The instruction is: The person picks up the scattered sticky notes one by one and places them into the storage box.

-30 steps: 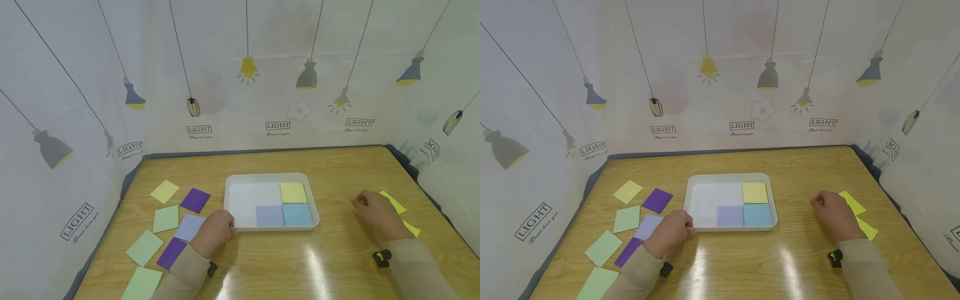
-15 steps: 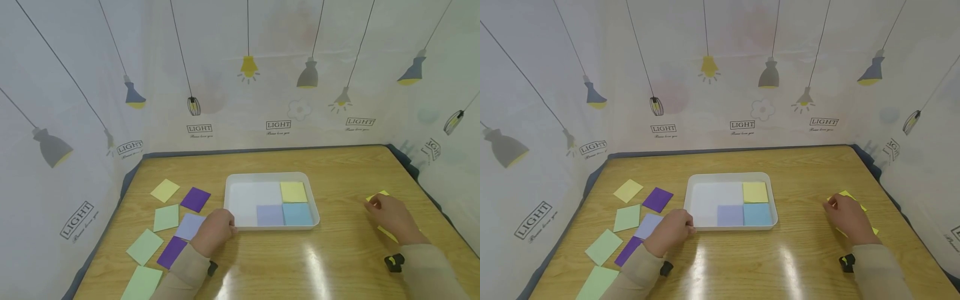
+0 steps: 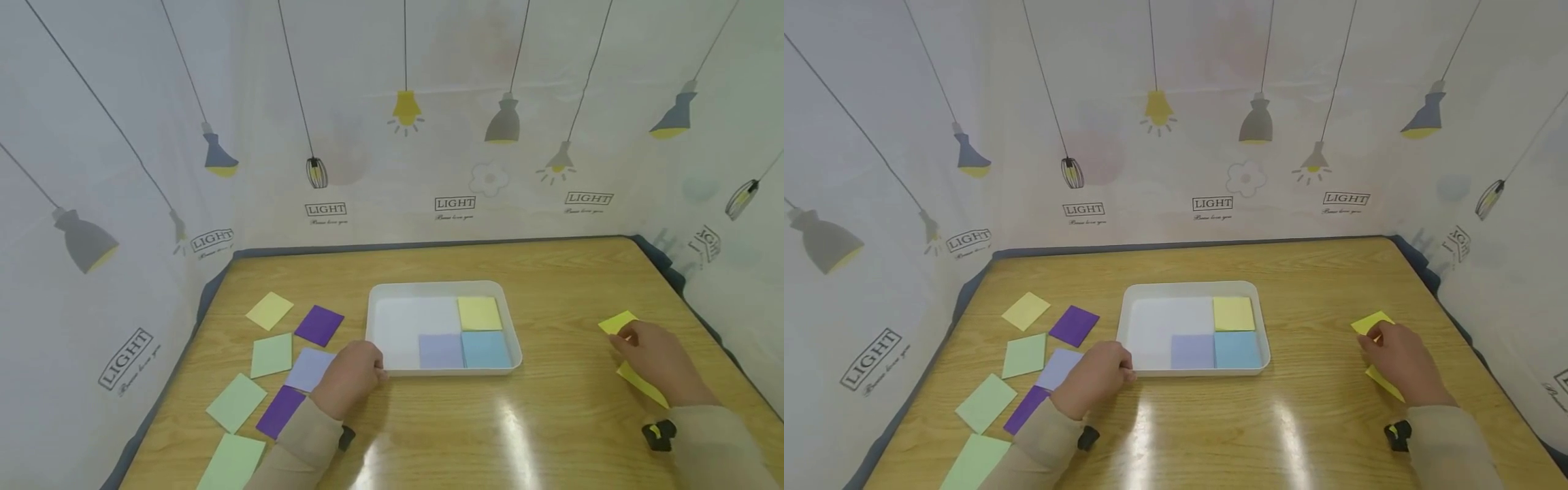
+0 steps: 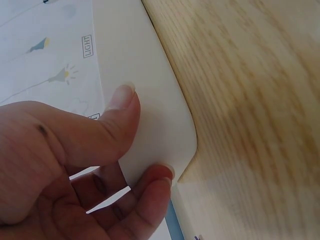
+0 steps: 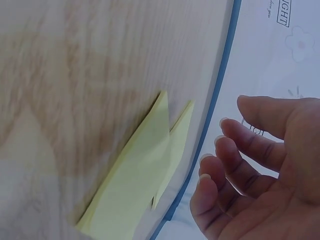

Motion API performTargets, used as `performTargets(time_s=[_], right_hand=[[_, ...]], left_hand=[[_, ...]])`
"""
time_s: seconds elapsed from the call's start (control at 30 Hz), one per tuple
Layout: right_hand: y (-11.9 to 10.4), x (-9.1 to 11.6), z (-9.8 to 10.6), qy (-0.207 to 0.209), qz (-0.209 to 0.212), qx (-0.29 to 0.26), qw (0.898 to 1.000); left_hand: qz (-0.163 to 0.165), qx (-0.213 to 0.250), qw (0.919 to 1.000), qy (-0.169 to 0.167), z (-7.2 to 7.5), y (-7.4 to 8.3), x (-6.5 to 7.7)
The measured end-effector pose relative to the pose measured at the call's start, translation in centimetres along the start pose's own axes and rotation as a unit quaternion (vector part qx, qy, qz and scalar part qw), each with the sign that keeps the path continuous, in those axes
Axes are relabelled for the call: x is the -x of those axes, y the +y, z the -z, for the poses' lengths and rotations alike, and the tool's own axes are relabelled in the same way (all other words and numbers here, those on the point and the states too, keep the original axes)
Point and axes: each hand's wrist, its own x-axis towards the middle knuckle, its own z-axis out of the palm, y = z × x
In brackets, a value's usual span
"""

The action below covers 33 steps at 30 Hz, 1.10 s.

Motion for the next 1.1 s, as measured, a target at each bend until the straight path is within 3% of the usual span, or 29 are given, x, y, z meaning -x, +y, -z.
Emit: performTargets(time_s=[0.63,1.1], right_hand=[[4.2,0.8,0.4,-0.024,0.006,0.027,0.999],[4.8,1.1,0.3,-0.047,-0.027,0.031,0.998]], left_hand=[[-0.01,-0.006,0.9999,0.005,0.0,-0.1,-0.1],[-0.024,-0.001,0.9995,0.02,-0.1,-0.2,0.1]])
